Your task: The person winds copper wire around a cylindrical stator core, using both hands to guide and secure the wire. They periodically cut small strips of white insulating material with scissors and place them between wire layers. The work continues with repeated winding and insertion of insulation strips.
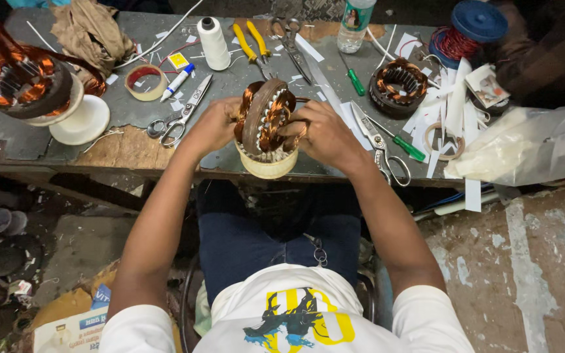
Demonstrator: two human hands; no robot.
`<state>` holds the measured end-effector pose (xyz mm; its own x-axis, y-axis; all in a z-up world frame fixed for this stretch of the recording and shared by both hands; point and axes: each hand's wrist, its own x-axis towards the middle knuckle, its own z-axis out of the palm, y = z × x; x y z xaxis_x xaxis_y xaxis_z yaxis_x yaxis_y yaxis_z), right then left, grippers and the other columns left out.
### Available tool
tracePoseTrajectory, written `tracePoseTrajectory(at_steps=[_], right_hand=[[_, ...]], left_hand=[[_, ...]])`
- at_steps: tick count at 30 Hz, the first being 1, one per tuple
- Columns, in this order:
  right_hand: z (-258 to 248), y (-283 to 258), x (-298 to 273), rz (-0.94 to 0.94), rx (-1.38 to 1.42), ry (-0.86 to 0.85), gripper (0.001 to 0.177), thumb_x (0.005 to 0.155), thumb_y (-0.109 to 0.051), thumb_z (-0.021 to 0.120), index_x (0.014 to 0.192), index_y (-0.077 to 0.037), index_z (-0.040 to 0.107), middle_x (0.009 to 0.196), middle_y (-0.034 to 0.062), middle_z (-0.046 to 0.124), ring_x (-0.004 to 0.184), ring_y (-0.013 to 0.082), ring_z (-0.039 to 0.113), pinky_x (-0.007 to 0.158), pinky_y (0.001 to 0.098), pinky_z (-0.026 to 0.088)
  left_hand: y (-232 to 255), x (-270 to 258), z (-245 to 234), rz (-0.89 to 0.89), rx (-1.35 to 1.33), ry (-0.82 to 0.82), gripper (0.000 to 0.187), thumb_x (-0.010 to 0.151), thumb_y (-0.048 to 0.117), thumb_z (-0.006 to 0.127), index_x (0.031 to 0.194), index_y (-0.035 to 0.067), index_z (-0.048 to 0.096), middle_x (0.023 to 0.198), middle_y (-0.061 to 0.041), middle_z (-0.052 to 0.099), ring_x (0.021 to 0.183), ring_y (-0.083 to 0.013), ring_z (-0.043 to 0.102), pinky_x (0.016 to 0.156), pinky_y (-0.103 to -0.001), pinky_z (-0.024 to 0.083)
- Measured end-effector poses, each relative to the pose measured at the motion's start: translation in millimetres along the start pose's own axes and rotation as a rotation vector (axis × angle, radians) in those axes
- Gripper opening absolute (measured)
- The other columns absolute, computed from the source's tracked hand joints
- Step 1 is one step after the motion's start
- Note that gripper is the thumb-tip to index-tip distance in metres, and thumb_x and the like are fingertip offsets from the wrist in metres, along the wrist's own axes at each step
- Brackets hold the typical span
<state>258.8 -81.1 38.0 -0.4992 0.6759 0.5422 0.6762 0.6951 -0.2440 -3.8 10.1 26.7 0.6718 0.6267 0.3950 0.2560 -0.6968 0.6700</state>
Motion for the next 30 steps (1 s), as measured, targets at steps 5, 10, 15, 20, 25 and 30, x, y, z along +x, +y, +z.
tracePoseTrajectory(at_steps=[5, 10, 15, 20, 25, 30], right_hand=[[-1.8, 4.5, 2.0, 0.040, -0.052, -0.057, 0.026, 0.074, -0.012, 0.082, 0.099, -0.018, 0.082, 0.100, -0.0006, 0.070, 0.102, 0.0216, 0.059, 0.092, 0.0383, 0.045], [8.2, -0.6, 15.1, 0.400, 0.086, -0.208, 0.014, 0.082, -0.025, 0.082, 0.089, -0.013, 0.081, 0.096, 0.0049, 0.070, 0.100, 0.0260, 0.057, 0.092, 0.0443, 0.042], [21.9, -16.1, 15.6, 0.393, 0.004, 0.011, 0.016, 0.073, -0.018, 0.076, 0.084, -0.008, 0.079, 0.104, 0.0141, 0.065, 0.109, 0.0322, 0.057, 0.098, 0.0470, 0.043], [24.4, -28.6, 21.5, 0.442, -0.086, 0.017, 0.018, 0.071, -0.017, 0.075, 0.086, -0.009, 0.080, 0.104, 0.0157, 0.063, 0.110, 0.0338, 0.056, 0.097, 0.0479, 0.042], [23.4, -41.9, 14.2, 0.439, -0.171, 0.004, 0.013, 0.079, -0.015, 0.076, 0.091, -0.012, 0.079, 0.104, 0.0123, 0.064, 0.112, 0.0316, 0.056, 0.097, 0.0482, 0.042], [27.8, -42.0, 0.2, 0.293, -0.127, 0.257, 0.018, 0.076, -0.017, 0.085, 0.093, -0.010, 0.081, 0.132, 0.0222, 0.057, 0.126, 0.0410, 0.048, 0.103, 0.0526, 0.035]], left_hand=[[4.4, 0.3, -1.0, 0.180, 0.270, -0.026, 0.023, 0.081, 0.002, 0.075, 0.102, 0.002, 0.067, 0.100, -0.017, 0.067, 0.097, -0.0407, 0.061, 0.086, -0.046, 0.051], [-4.8, 1.0, -3.6, 0.139, 0.241, -0.015, 0.024, 0.079, 0.001, 0.074, 0.103, 0.003, 0.067, 0.099, -0.016, 0.068, 0.098, -0.0398, 0.062, 0.085, -0.046, 0.052], [-23.0, 6.2, 0.0, -0.037, 0.044, -0.052, 0.026, 0.086, -0.005, 0.065, 0.110, 0.002, 0.069, 0.102, -0.011, 0.074, 0.094, -0.0242, 0.066, 0.084, -0.036, 0.054], [-29.2, 14.8, 18.8, -0.106, -0.631, -0.076, 0.018, 0.093, -0.001, 0.067, 0.110, 0.001, 0.069, 0.101, 0.004, 0.073, 0.091, -0.0023, 0.060, 0.081, -0.024, 0.052], [-24.5, 7.4, 14.8, -0.104, -0.417, 0.060, 0.023, 0.090, -0.003, 0.065, 0.112, 0.000, 0.071, 0.100, 0.002, 0.076, 0.089, -0.0027, 0.063, 0.081, -0.023, 0.053], [-19.0, -6.2, 12.0, -0.240, -0.331, 0.111, 0.021, 0.088, -0.001, 0.070, 0.108, -0.001, 0.074, 0.093, -0.001, 0.076, 0.084, -0.0037, 0.063, 0.079, -0.023, 0.053]])
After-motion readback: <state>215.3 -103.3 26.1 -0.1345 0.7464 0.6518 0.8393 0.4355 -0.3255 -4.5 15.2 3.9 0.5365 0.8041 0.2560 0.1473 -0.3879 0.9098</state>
